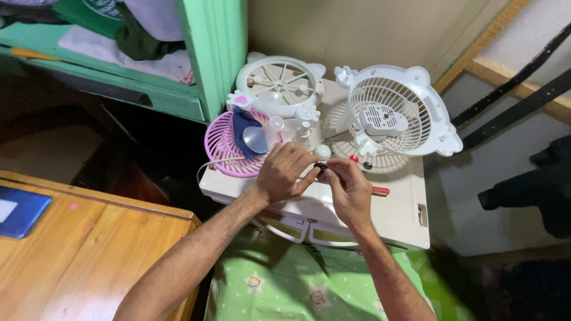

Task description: The person cleans disassembled parts of a white cat-ear-shaped fan using a blue cloth and a spray bottle. They wipe the fan blades, the front grille, and the rear housing, then spray the rear housing with liquid and continue wiping.

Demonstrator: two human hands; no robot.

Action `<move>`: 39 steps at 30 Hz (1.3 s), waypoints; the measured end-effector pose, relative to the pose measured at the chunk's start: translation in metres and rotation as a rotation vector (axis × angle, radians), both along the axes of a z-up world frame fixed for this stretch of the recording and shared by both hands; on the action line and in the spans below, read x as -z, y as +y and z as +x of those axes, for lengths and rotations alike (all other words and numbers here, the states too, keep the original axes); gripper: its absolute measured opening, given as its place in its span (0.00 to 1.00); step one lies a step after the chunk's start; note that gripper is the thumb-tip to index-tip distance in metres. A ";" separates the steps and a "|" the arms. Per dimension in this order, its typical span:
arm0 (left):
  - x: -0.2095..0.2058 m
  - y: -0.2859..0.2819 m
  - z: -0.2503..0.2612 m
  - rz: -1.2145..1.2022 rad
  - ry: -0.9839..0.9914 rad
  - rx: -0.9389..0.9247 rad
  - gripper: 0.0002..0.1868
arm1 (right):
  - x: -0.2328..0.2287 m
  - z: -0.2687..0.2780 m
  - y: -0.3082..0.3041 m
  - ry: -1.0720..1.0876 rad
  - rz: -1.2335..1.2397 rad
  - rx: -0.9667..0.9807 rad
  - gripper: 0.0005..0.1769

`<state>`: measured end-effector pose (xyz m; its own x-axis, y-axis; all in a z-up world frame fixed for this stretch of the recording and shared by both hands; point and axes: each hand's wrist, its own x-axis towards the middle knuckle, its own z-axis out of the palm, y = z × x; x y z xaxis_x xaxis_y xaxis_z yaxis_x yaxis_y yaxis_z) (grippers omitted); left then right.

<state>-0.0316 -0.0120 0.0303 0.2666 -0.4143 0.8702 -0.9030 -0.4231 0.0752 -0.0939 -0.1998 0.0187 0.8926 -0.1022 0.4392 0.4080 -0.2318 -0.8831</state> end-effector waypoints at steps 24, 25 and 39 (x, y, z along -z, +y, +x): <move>0.018 0.127 0.018 -0.762 0.537 -0.323 0.09 | -0.024 0.107 0.139 -0.323 -1.012 -0.014 0.19; 0.019 0.128 0.020 -0.762 0.535 -0.324 0.09 | -0.022 0.113 0.145 -0.324 -1.047 -0.006 0.20; 0.018 0.126 0.027 -0.753 0.576 -0.281 0.09 | 0.017 0.168 0.161 -0.342 -1.154 0.022 0.09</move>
<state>-0.0041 0.1139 0.0122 0.7356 0.3375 0.5873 -0.5181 -0.2781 0.8088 0.0741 -0.0393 0.0014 0.7148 0.4933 0.4957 0.5669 -0.8238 0.0024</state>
